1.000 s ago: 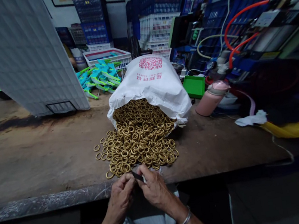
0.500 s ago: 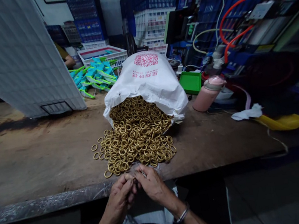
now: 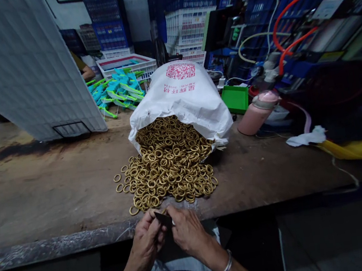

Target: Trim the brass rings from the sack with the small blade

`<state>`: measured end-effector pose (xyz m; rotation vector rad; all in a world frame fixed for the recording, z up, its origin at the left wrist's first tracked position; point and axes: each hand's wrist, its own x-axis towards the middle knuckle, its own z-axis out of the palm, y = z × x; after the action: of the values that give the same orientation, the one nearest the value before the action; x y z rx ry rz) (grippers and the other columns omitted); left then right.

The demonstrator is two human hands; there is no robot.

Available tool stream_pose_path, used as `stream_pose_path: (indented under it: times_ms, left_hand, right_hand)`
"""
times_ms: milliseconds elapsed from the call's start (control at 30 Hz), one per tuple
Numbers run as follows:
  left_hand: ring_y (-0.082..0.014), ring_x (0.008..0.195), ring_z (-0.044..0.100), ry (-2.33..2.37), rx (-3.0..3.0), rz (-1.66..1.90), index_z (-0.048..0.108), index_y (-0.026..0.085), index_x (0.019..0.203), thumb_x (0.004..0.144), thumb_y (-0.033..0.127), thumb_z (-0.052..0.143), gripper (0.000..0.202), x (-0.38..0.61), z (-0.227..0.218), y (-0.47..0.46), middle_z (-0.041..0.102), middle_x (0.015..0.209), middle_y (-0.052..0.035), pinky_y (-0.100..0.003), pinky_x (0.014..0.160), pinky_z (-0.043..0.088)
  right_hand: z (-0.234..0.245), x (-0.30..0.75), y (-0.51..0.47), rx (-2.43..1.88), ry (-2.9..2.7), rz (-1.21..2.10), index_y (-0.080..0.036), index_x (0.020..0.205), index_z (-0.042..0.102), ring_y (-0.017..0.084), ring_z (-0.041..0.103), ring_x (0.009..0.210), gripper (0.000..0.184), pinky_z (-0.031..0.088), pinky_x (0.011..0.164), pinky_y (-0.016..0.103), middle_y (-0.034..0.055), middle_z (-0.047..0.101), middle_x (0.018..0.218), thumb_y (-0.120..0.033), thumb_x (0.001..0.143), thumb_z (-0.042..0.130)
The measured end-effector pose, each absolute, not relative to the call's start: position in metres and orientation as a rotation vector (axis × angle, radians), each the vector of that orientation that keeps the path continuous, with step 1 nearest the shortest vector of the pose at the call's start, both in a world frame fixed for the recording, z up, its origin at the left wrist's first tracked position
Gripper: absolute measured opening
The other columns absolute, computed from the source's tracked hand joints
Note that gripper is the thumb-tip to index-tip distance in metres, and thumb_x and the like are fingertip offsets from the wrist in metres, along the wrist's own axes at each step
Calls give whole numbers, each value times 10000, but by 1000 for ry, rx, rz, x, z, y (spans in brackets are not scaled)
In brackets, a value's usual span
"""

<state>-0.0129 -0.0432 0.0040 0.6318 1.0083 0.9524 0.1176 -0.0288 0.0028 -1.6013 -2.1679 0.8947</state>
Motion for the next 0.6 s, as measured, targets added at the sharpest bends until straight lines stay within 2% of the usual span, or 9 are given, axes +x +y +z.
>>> stream_pose_path:
  times_ms: [200, 367, 500, 600]
  left_hand:
    - [-15, 361, 306, 1080, 684, 967, 411, 184, 694, 656, 523, 605, 392, -15, 4, -45, 462, 523, 74, -137, 351, 199]
    - [-19, 333, 300, 985, 707, 893, 432, 177, 681, 711, 476, 584, 336, -22, 7, -57, 464, 511, 64, -143, 319, 201]
    - [-30, 359, 326, 866, 543, 924, 495, 155, 725, 774, 432, 527, 283, -27, 5, -62, 481, 541, 38, -149, 331, 246]
    - [-43, 423, 395, 863, 475, 958, 544, 119, 753, 788, 389, 519, 273, -31, 4, -59, 523, 619, -6, -154, 360, 293]
  right_hand:
    - [3, 117, -29, -1687, -2343, 748, -191, 893, 500, 146, 554, 681, 319, 285, 583, 226, 17, 623, 732, -34, 645, 377]
    - [-2, 123, -20, -1893, -2296, 537, -171, 909, 488, 165, 556, 629, 301, 253, 540, 245, 36, 620, 697, -48, 661, 369]
    - [0, 116, -14, -1696, -2204, 552, -182, 884, 472, 155, 566, 709, 334, 302, 598, 228, 36, 625, 782, -25, 607, 372]
    - [2, 100, -11, -1598, -2165, 521, -189, 964, 463, 153, 573, 739, 384, 313, 615, 225, 34, 635, 849, -37, 619, 391]
